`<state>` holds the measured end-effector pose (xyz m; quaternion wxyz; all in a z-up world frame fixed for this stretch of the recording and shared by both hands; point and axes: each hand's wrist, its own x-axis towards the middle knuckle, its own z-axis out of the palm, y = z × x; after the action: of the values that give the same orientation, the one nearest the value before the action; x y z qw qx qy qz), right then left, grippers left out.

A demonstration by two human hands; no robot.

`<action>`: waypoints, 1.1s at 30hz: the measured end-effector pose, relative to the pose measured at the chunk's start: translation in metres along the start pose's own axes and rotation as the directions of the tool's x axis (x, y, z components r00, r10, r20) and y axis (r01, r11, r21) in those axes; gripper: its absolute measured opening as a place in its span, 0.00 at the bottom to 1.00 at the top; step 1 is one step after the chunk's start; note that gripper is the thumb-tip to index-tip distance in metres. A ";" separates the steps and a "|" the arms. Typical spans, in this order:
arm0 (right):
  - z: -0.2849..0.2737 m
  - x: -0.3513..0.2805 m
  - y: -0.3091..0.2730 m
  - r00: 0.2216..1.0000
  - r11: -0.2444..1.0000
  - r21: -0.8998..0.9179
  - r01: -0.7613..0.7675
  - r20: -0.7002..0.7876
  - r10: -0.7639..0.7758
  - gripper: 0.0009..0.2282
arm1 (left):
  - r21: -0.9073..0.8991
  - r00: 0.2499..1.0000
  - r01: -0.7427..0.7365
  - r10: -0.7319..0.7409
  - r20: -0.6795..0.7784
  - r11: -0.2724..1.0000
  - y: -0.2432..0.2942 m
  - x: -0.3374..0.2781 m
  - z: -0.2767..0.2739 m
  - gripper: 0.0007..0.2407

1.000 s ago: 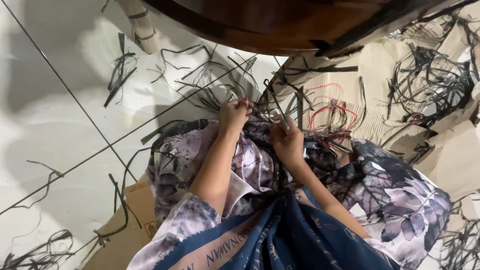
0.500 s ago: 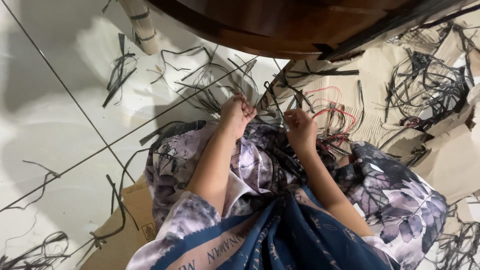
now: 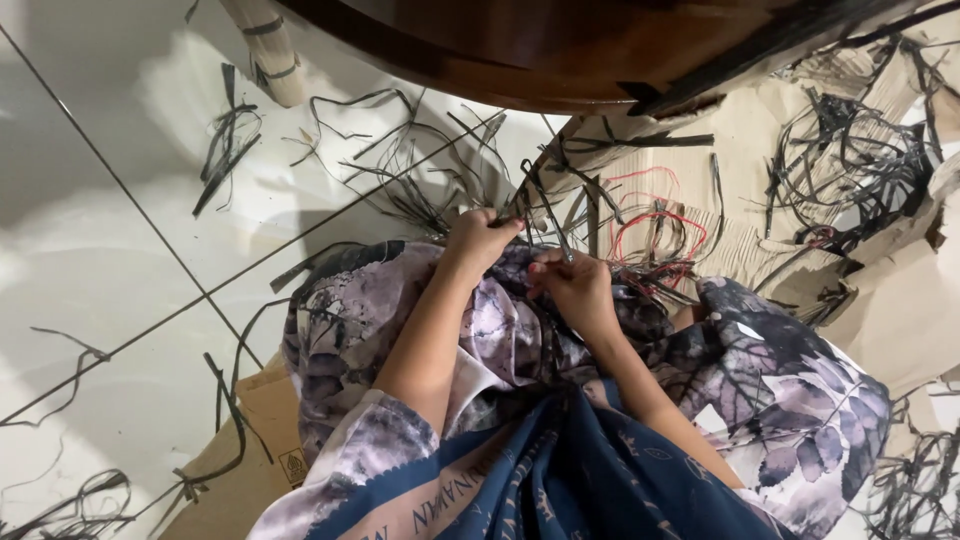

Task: Wrapping wooden furniture legs with thin decorative or protective strips, securing them by hand.

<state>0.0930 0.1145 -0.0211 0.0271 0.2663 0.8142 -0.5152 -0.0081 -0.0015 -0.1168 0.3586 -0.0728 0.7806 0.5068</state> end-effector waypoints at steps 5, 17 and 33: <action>0.017 -0.001 0.002 0.999 0.998 0.026 0.049 -0.006 -0.049 0.01 | 0.033 1.000 0.009 -0.010 0.002 0.999 0.012 -0.006 -0.006 0.15; 0.021 0.011 0.024 0.921 0.933 -0.223 0.282 -0.212 -0.328 0.03 | -0.202 0.999 0.015 -0.025 -0.047 0.979 0.024 -0.012 -0.010 0.09; 0.032 0.021 0.038 0.825 0.864 -0.153 0.480 -0.256 -0.504 0.06 | -0.218 0.996 0.087 -0.090 -0.006 0.972 0.016 0.004 -0.010 0.09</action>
<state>0.0850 0.1086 -0.0740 -0.2140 0.1180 0.8708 -0.4266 -0.0233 -0.0017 -0.1049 0.3645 -0.1505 0.7192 0.5721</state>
